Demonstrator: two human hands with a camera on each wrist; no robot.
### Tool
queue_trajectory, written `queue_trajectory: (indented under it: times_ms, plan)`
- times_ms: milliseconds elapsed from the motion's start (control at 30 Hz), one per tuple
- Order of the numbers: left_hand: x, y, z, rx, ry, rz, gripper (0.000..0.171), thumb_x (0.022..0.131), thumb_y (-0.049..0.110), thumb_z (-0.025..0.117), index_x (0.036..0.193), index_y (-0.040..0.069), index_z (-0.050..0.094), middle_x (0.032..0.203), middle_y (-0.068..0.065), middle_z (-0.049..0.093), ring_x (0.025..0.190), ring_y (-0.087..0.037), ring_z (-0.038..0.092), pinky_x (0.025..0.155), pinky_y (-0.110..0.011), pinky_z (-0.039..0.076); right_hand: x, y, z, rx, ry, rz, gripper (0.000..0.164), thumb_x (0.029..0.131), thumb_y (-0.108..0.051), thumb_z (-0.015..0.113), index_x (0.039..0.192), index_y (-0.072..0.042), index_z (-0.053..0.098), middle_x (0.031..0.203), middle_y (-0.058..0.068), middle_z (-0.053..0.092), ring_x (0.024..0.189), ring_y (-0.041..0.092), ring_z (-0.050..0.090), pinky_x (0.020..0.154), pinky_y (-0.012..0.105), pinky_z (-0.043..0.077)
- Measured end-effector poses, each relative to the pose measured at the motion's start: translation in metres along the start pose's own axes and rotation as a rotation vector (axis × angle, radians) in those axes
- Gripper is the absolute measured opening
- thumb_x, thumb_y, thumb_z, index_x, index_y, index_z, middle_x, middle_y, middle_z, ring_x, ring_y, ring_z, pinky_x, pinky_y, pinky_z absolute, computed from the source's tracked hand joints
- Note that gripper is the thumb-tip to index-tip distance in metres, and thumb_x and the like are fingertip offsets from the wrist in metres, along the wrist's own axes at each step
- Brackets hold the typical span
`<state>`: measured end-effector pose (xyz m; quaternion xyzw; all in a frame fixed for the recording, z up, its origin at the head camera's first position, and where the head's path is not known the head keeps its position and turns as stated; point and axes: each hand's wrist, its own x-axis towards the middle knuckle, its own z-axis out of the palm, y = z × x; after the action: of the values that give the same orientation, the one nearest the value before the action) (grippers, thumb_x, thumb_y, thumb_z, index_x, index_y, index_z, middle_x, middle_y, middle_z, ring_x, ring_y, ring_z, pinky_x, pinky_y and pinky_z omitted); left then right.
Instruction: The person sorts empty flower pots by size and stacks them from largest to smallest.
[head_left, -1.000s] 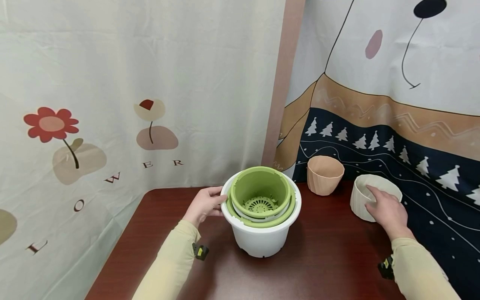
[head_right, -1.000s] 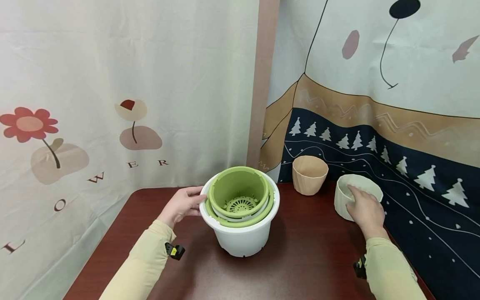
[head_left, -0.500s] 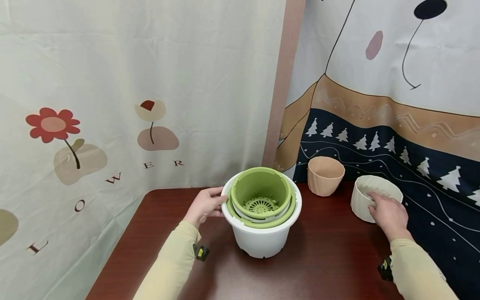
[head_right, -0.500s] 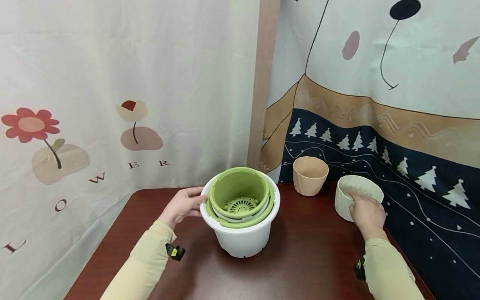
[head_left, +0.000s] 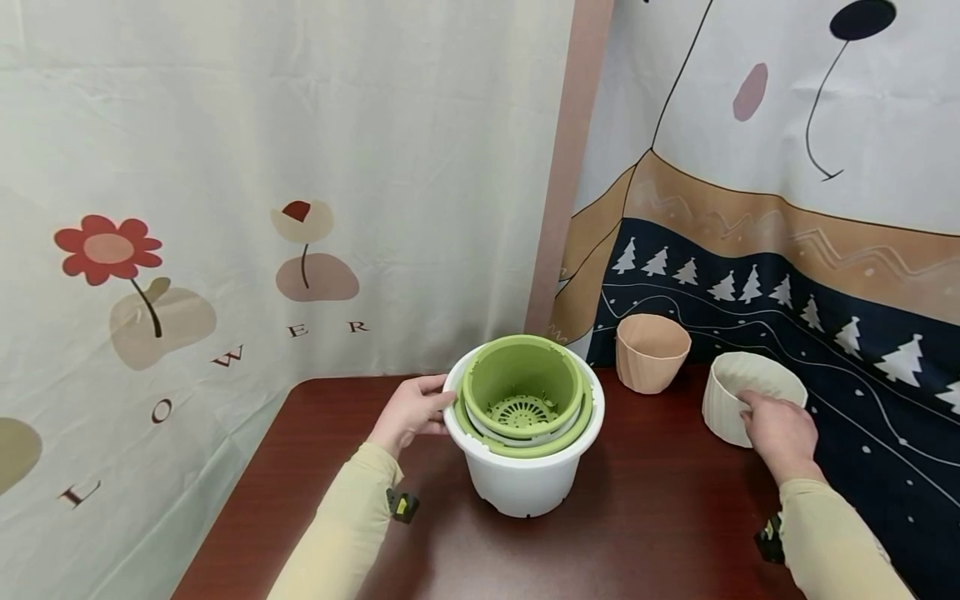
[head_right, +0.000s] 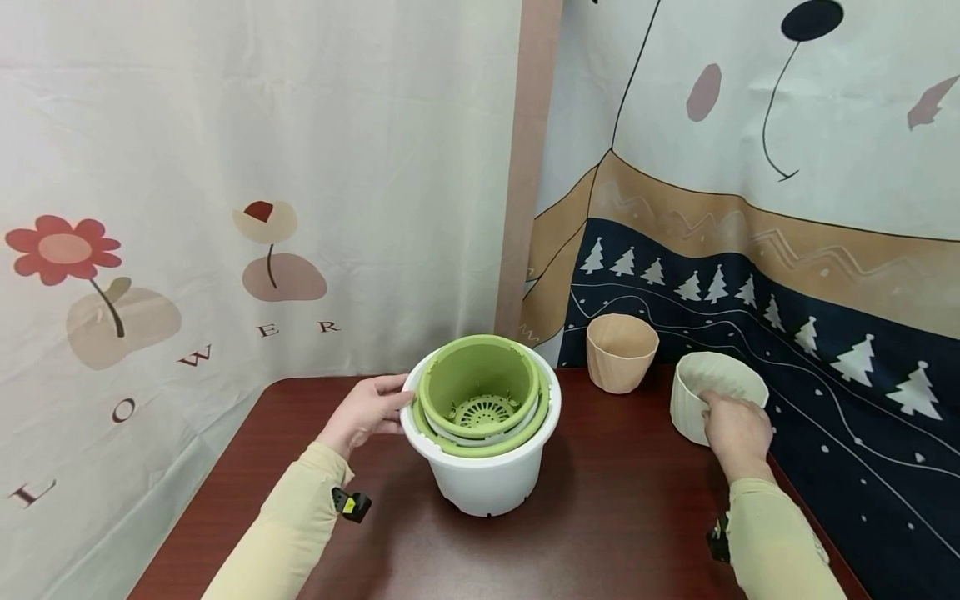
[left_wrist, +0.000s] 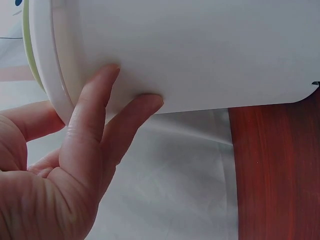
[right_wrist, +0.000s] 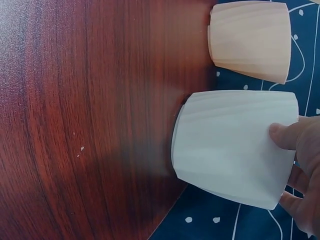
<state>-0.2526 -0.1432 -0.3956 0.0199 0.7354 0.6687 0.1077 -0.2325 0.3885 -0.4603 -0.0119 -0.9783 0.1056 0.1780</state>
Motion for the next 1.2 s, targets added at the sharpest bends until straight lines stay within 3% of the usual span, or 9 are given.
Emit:
queue_trajectory:
  times_ms: [367, 733, 967, 1200]
  plan:
    - [0.000, -0.002, 0.001, 0.000, -0.005, 0.004, 0.043, 0.097, 0.000, 0.058, 0.139, -0.007, 0.051, 0.103, -0.024, 0.069, 0.075, -0.027, 0.071, 0.064, -0.043, 0.062, -0.003, -0.002, 0.000, 0.004, 0.003, 0.023, 0.029, 0.085, -0.003, 0.068, 0.114, -0.003, 0.065, 0.089, 0.026, 0.067, 0.082, 0.047, 0.059, 0.068, 0.060, 0.046]
    - [0.000, -0.001, 0.001, 0.004, 0.001, -0.001, 0.044, 0.097, 0.000, 0.059, 0.140, -0.006, 0.051, 0.102, -0.023, 0.069, 0.074, -0.026, 0.070, 0.063, -0.042, 0.062, -0.006, -0.015, -0.015, 0.028, -0.005, 0.034, 0.029, 0.088, -0.006, 0.067, 0.117, -0.002, 0.064, 0.100, 0.029, 0.066, 0.084, 0.047, 0.060, 0.064, 0.059, 0.048]
    - [0.000, 0.000, 0.000, 0.010, 0.006, 0.000, 0.044, 0.097, 0.000, 0.059, 0.139, -0.006, 0.051, 0.103, -0.023, 0.069, 0.074, -0.025, 0.070, 0.063, -0.042, 0.062, -0.008, -0.026, -0.026, 0.044, 0.055, 0.026, 0.027, 0.089, -0.006, 0.067, 0.116, -0.003, 0.064, 0.102, 0.031, 0.065, 0.087, 0.051, 0.059, 0.072, 0.066, 0.044]
    - [0.000, 0.000, 0.000, 0.021, 0.003, 0.003, 0.044, 0.097, 0.000, 0.059, 0.140, -0.006, 0.051, 0.105, -0.023, 0.068, 0.075, -0.026, 0.071, 0.064, -0.041, 0.062, -0.007, -0.035, -0.034, 0.062, 0.142, -0.020, 0.026, 0.087, -0.005, 0.070, 0.113, -0.005, 0.065, 0.095, 0.029, 0.066, 0.085, 0.049, 0.059, 0.067, 0.062, 0.046]
